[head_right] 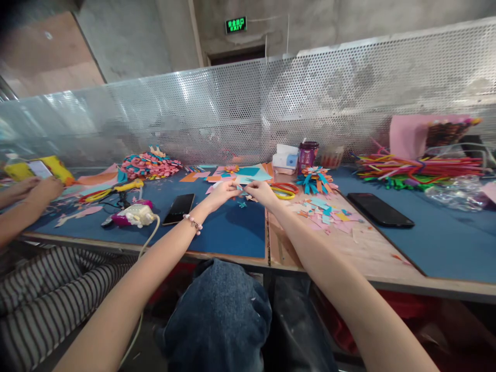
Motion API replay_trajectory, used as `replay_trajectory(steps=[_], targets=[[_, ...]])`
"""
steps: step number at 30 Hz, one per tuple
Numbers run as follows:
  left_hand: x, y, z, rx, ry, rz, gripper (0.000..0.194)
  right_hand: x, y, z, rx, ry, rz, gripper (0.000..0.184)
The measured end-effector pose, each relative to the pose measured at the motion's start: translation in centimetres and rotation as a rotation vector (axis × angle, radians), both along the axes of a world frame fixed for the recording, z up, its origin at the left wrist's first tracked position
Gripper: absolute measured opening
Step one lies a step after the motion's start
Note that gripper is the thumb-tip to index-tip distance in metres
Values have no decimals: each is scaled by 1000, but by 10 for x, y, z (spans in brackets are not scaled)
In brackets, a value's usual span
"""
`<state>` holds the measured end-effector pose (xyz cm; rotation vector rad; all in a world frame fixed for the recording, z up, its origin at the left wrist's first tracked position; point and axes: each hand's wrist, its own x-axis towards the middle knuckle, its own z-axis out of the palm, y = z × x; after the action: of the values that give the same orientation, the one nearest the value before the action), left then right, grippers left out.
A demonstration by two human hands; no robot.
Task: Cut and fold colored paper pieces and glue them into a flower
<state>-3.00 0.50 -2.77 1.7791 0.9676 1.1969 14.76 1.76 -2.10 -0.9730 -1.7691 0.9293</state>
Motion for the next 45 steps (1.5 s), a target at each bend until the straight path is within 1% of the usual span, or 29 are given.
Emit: replay_trajectory(steps=[6,14,17,23,26,30,33,37,41,45], targets=[[1,-4,3,3,-8,16,17,1,0,1,55,-48,21,29],[0,-3,1,-8,1,35,15,2,1,-1,68,-71,62,30],[0,-1,0,-12,-2,18,16,3,1,-1,92,-83,47,28],[-1,1,-2,-2,-28,-12,20,4,1,0,67,-70,33,26],[-1,0,-1,16,-45,-2,20,4,1,0,84,-90,20,30],[-1,-3,1,10,-29,18,22,6,3,-2,111,-110,59,36],[0,-4,2,5,-24,35,25,7,5,-3,123,-111,64,36],[0,-3,2,1,-25,32,25,7,6,-4,115,-99,31,35],[-1,-2,2,30,-17,59,22,6,5,-2,99,-84,56,37],[-2,0,1,50,-5,78,21,5,3,0,165,-81,35,39]])
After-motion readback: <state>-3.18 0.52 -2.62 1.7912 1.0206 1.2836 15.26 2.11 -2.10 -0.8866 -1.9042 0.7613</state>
